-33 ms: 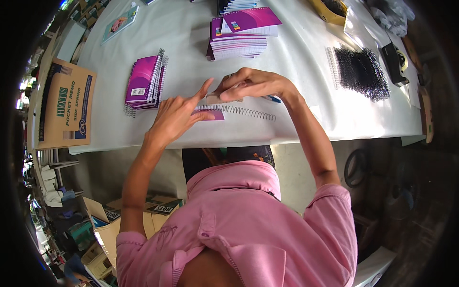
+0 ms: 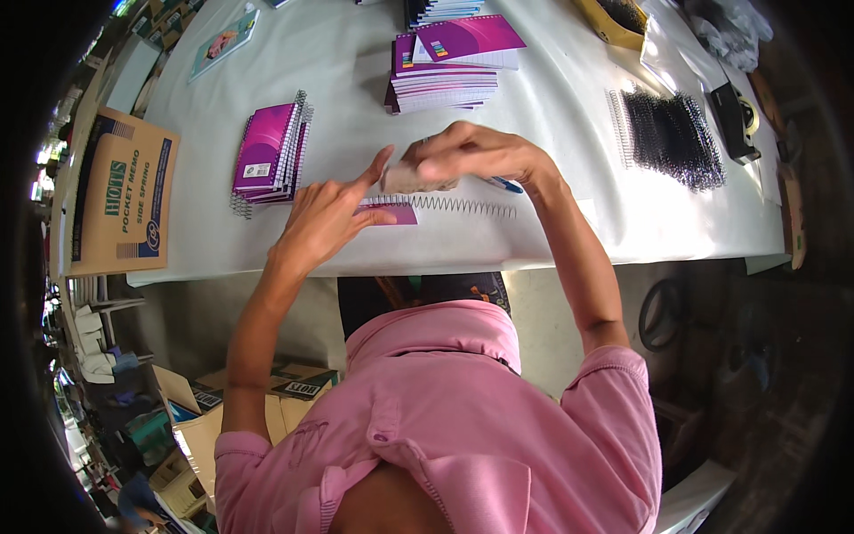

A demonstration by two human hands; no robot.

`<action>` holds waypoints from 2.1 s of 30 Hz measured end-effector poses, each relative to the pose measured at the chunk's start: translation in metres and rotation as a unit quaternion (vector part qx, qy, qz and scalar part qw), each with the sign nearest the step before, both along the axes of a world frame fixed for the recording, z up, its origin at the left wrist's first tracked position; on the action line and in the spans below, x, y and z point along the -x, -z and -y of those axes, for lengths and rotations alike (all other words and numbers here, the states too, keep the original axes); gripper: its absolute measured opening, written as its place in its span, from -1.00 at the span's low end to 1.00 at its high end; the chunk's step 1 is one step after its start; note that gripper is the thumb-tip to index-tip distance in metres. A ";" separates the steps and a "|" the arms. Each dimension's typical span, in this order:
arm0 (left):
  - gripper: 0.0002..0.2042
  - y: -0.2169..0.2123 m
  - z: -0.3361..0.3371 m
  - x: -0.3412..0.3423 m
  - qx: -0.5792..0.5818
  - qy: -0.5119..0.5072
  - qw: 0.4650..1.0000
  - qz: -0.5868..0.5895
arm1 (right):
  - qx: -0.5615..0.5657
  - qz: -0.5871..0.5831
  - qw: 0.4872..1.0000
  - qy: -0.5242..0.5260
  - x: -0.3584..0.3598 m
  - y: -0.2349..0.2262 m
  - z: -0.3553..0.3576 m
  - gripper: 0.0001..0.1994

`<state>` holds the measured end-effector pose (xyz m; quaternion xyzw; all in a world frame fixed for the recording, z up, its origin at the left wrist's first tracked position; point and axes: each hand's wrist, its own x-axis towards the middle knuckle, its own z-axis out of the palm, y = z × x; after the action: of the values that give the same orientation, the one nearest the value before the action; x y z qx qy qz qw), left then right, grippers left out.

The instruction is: The person assembles spiral-bound notebooks by inserting metal coils into the punched holes of purple paper stacks. Using pliers, the person secures the ends of the coils to complete the binding. The finished notebooks are stacked on the table.

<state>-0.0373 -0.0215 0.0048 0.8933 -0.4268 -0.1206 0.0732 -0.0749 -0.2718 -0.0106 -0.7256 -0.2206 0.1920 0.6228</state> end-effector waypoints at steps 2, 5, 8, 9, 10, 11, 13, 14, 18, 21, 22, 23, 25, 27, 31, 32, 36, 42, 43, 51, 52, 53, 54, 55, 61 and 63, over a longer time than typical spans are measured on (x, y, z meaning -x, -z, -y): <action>-0.12 0.008 -0.005 -0.005 0.049 0.016 0.998 0.024 | -0.011 0.005 1.000 0.000 -0.004 0.000 -0.004 -0.43; -0.10 0.004 -0.007 -0.005 0.020 0.010 1.000 0.018 | 0.135 -0.012 0.991 0.016 -0.009 -0.001 -0.016 -0.44; -0.09 0.007 -0.013 -0.008 0.035 -0.001 0.999 0.031 | 0.059 -0.008 0.998 0.004 -0.014 -0.001 -0.012 -0.45; -0.09 0.010 -0.016 -0.008 0.052 0.000 0.998 0.042 | 0.049 -0.003 0.999 -0.005 -0.015 -0.001 -0.014 -0.45; -0.08 0.011 -0.018 -0.007 0.049 -0.006 0.998 0.037 | 0.038 -0.008 0.999 0.003 -0.015 0.002 -0.015 -0.44; -0.08 0.012 -0.019 -0.008 0.049 -0.011 0.998 0.034 | 0.029 -0.011 0.999 0.010 -0.016 0.006 -0.015 -0.44; -0.07 0.009 -0.019 -0.010 0.040 -0.027 0.998 0.032 | 0.013 -0.016 0.999 0.025 -0.019 0.010 -0.013 -0.43; -0.07 0.006 -0.021 -0.009 0.029 -0.039 0.998 0.029 | -0.122 -0.062 0.991 -0.005 -0.017 0.006 -0.013 -0.44; -0.08 0.013 -0.027 -0.011 0.075 -0.057 0.995 0.036 | 0.167 0.002 0.986 0.011 -0.026 0.001 -0.032 -0.45; -0.08 0.010 -0.033 -0.010 0.059 -0.087 0.994 0.020 | -0.112 -0.033 0.993 -0.008 -0.024 0.005 -0.030 -0.46; -0.08 0.013 -0.033 -0.010 0.079 -0.093 0.992 -0.004 | 0.030 -0.004 1.000 -0.006 -0.027 0.003 -0.031 -0.46; -0.08 0.016 -0.034 -0.012 0.098 -0.099 0.990 -0.023 | 0.056 -0.015 0.998 0.006 -0.028 0.001 -0.035 -0.46; -0.07 0.020 -0.039 -0.015 0.149 -0.103 0.982 -0.051 | 0.109 -0.036 0.993 0.029 -0.030 -0.001 -0.039 -0.45; -0.06 0.028 -0.046 -0.015 0.218 -0.106 0.967 -0.075 | 0.104 -0.029 0.994 0.022 -0.031 -0.001 -0.041 -0.44; -0.05 0.038 -0.045 -0.019 0.337 -0.112 0.922 -0.155 | 0.089 -0.045 0.995 0.019 -0.037 -0.001 -0.046 -0.42; -0.04 0.043 -0.046 -0.018 0.362 -0.121 0.906 -0.182 | 0.002 -0.051 0.998 0.029 -0.036 0.004 -0.045 -0.42; -0.05 0.052 -0.048 -0.021 0.408 -0.117 0.873 -0.240 | 0.093 -0.031 0.995 0.025 -0.040 0.000 -0.052 -0.47; -0.07 0.058 -0.049 -0.021 0.420 -0.121 0.860 -0.263 | 0.108 0.014 0.994 0.013 -0.042 -0.009 -0.064 -0.51; -0.08 0.058 -0.051 -0.020 0.423 -0.131 0.851 -0.282 | 0.113 0.000 0.993 0.018 -0.041 -0.010 -0.066 -0.51; -0.20 0.070 -0.058 -0.022 0.454 -0.103 0.800 -0.380 | 0.143 -0.008 0.989 0.045 -0.030 -0.013 -0.055 -0.39; -0.24 0.070 -0.060 -0.024 0.452 -0.087 0.800 -0.384 | 0.140 -0.013 0.988 0.057 -0.026 -0.017 -0.046 -0.37; -0.27 0.071 -0.063 -0.026 0.451 -0.074 0.800 -0.388 | 0.145 0.012 0.987 0.068 -0.019 -0.020 -0.032 -0.37; -0.30 0.072 -0.066 -0.026 0.449 -0.063 0.800 -0.393 | 0.150 0.037 0.985 0.077 -0.011 -0.022 -0.013 -0.36; -0.32 0.066 -0.067 -0.026 0.415 -0.080 0.807 -0.413 | 0.190 0.027 0.973 0.129 -0.001 -0.026 0.005 -0.33; -0.49 0.056 -0.048 -0.025 0.493 -0.031 0.792 -0.358 | 0.584 0.321 0.641 0.381 0.050 0.031 0.084 -0.58; -0.50 0.057 -0.039 -0.023 0.479 -0.024 0.830 -0.284 | 0.478 0.345 0.723 0.361 0.054 0.046 0.045 -0.57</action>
<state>-0.0140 0.0176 -0.0521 0.6825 -0.3695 -0.1473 0.6132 -0.1291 -0.3164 -0.0570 -0.9679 -0.0205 -0.2310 0.0966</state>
